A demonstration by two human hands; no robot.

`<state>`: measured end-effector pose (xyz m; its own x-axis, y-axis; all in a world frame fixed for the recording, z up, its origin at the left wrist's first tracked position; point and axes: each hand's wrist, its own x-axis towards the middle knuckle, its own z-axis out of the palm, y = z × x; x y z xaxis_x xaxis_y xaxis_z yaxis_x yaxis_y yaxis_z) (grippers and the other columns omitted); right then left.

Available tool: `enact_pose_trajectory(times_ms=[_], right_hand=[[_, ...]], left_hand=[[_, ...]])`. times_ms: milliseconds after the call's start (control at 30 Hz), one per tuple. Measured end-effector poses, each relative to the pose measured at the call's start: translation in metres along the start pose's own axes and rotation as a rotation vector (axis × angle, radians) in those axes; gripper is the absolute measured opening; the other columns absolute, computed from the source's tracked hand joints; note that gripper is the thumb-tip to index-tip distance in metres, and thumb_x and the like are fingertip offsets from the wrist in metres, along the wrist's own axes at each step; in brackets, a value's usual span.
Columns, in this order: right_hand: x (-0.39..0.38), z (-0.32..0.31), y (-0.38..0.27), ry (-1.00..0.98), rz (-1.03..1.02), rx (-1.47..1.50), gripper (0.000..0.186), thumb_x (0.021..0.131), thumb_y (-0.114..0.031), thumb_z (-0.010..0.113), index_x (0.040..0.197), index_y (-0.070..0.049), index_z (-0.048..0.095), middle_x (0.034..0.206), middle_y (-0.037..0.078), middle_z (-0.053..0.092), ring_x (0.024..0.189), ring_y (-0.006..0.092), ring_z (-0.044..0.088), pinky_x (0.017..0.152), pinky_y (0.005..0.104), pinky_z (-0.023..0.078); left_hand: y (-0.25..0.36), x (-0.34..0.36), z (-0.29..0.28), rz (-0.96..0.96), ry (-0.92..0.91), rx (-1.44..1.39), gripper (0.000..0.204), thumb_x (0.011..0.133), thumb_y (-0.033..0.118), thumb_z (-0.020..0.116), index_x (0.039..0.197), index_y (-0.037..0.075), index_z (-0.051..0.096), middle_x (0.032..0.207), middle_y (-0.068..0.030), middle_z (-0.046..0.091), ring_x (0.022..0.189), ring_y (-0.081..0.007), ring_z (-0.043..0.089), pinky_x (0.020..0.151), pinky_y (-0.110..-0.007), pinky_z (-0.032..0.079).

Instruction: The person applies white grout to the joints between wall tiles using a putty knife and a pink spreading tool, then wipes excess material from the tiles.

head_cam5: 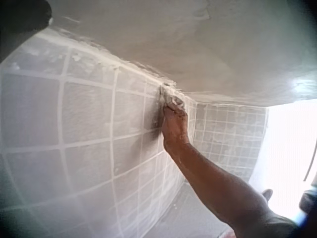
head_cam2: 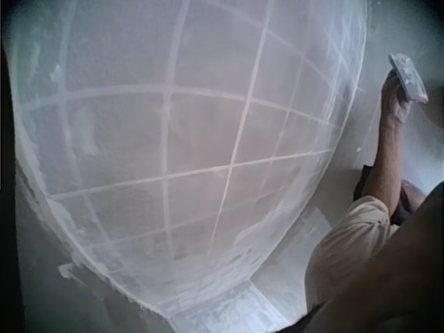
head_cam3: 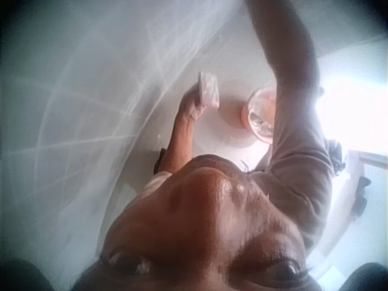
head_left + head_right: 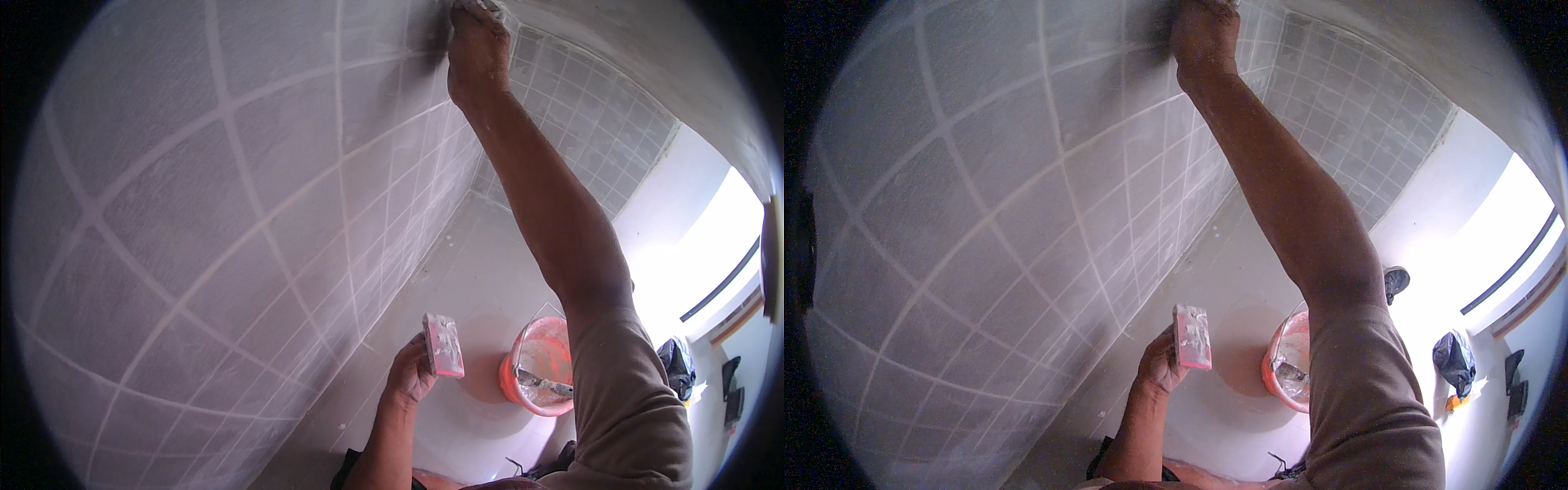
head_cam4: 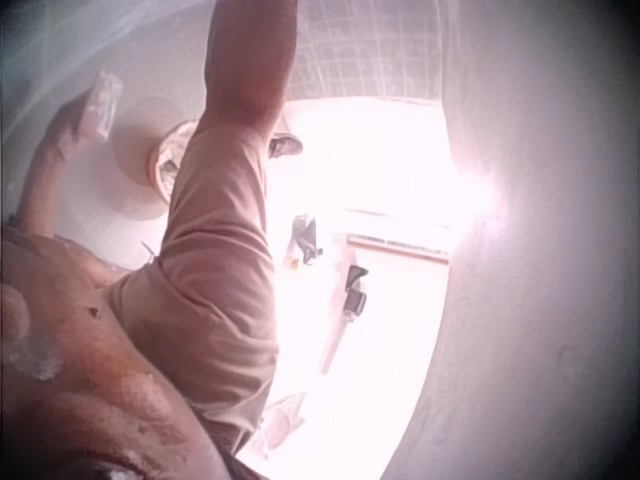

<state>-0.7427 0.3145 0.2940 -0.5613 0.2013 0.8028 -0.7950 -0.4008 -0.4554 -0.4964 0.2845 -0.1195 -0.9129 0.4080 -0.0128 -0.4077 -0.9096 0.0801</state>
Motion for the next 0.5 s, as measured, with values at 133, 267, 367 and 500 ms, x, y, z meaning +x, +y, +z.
enact_pose_trajectory(times_ms=[133, 267, 367, 500], right_hand=[[0.015, -0.015, 0.007, -0.028, 0.121, -0.069, 0.022, 0.095, -0.008, 0.052, 0.114, -0.006, 0.063, 0.113, 0.003, 0.060, 0.107, 0.0138, 0.052, 0.095, 0.0287, 0.042], [0.009, -0.014, 0.014, -0.077, 0.043, 0.116, 0.027, 0.097, -0.013, 0.053, 0.121, -0.005, 0.062, 0.119, 0.004, 0.060, 0.110, 0.0165, 0.053, 0.097, 0.0308, 0.043], [0.012, -0.001, -0.013, -0.004, 0.197, 0.232, 0.030, 0.097, -0.016, 0.055, 0.124, -0.004, 0.061, 0.120, 0.005, 0.061, 0.110, 0.0179, 0.055, 0.097, 0.0319, 0.043], [0.022, 0.014, -0.032, 0.139, 0.334, 0.216, 0.027, 0.097, -0.021, 0.060, 0.119, -0.006, 0.064, 0.107, 0.003, 0.065, 0.100, 0.0175, 0.058, 0.091, 0.0321, 0.047]], left_hand=[[0.000, 0.001, 0.005, -0.016, -0.021, 0.025, 0.037, 0.092, 0.009, 0.064, 0.126, 0.000, 0.055, 0.113, -0.0129, 0.066, 0.105, -0.0257, 0.066, 0.095, -0.043, 0.056], [0.000, 0.002, 0.001, -0.009, -0.018, 0.019, 0.036, 0.091, 0.009, 0.065, 0.125, 0.000, 0.055, 0.113, -0.0127, 0.066, 0.104, -0.0255, 0.066, 0.095, -0.043, 0.056], [0.001, 0.001, 0.002, -0.008, -0.014, 0.005, 0.037, 0.091, 0.009, 0.065, 0.125, 0.000, 0.055, 0.113, -0.0129, 0.066, 0.104, -0.0258, 0.067, 0.094, -0.043, 0.056], [0.002, -0.001, 0.010, -0.014, -0.048, -0.010, 0.037, 0.091, 0.009, 0.064, 0.125, -0.001, 0.055, 0.114, -0.0138, 0.066, 0.104, -0.0267, 0.067, 0.094, -0.043, 0.056]])
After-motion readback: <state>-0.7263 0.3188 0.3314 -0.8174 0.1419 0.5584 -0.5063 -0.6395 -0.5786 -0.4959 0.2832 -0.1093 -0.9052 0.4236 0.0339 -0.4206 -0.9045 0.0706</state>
